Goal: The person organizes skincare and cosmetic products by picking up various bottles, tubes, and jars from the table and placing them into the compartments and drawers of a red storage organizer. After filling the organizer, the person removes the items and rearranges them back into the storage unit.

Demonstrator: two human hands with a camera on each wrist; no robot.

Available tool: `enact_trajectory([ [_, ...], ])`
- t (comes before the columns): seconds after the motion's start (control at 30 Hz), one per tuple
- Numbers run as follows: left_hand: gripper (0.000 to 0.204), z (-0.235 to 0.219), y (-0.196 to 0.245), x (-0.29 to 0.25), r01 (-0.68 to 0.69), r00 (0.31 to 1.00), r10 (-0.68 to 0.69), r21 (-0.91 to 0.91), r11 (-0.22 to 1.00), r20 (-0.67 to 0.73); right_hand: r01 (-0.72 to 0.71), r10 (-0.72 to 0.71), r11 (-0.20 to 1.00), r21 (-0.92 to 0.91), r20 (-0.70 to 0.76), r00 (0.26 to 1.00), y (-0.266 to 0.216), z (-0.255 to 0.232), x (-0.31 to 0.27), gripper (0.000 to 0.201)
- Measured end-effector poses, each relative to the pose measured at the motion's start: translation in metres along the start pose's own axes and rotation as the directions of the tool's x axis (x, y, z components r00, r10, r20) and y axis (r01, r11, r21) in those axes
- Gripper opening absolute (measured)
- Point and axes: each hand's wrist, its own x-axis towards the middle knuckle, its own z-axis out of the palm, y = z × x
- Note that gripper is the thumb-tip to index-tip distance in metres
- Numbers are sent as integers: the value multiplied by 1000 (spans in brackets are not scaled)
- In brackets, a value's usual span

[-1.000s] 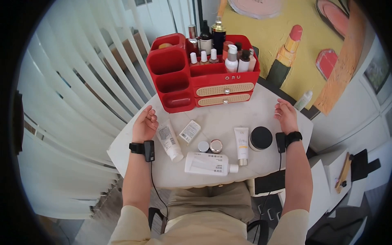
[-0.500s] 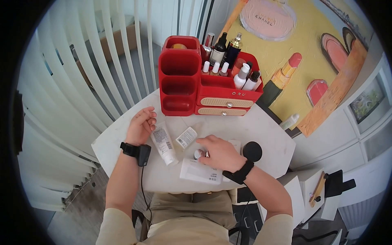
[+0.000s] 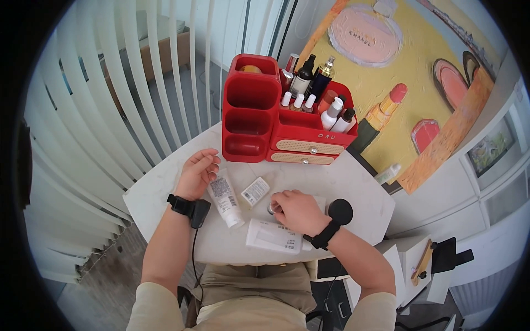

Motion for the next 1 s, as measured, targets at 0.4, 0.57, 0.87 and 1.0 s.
enact_trajectory([
  [0.4, 18, 6, 2, -3, 15, 1000, -14, 20, 1000, -21, -26, 190, 970, 241, -686, 702, 2, -84, 58, 25],
  [0.57, 20, 3, 2, -1, 16, 1000, -15, 32, 999, -21, -22, 85, 995, 94, -745, 661, 19, -96, 102, 18],
  [0.87, 21, 2, 1, 0, 9, 1000, -9, 12, 1000, -14, -399, 375, 916, 32, -420, 827, 19, -105, 121, 28],
  [1.0, 21, 2, 1, -1, -1, 1000, 1, 8, 1000, -13, -421, 401, 907, 9, -325, 857, 19, -112, 125, 33],
])
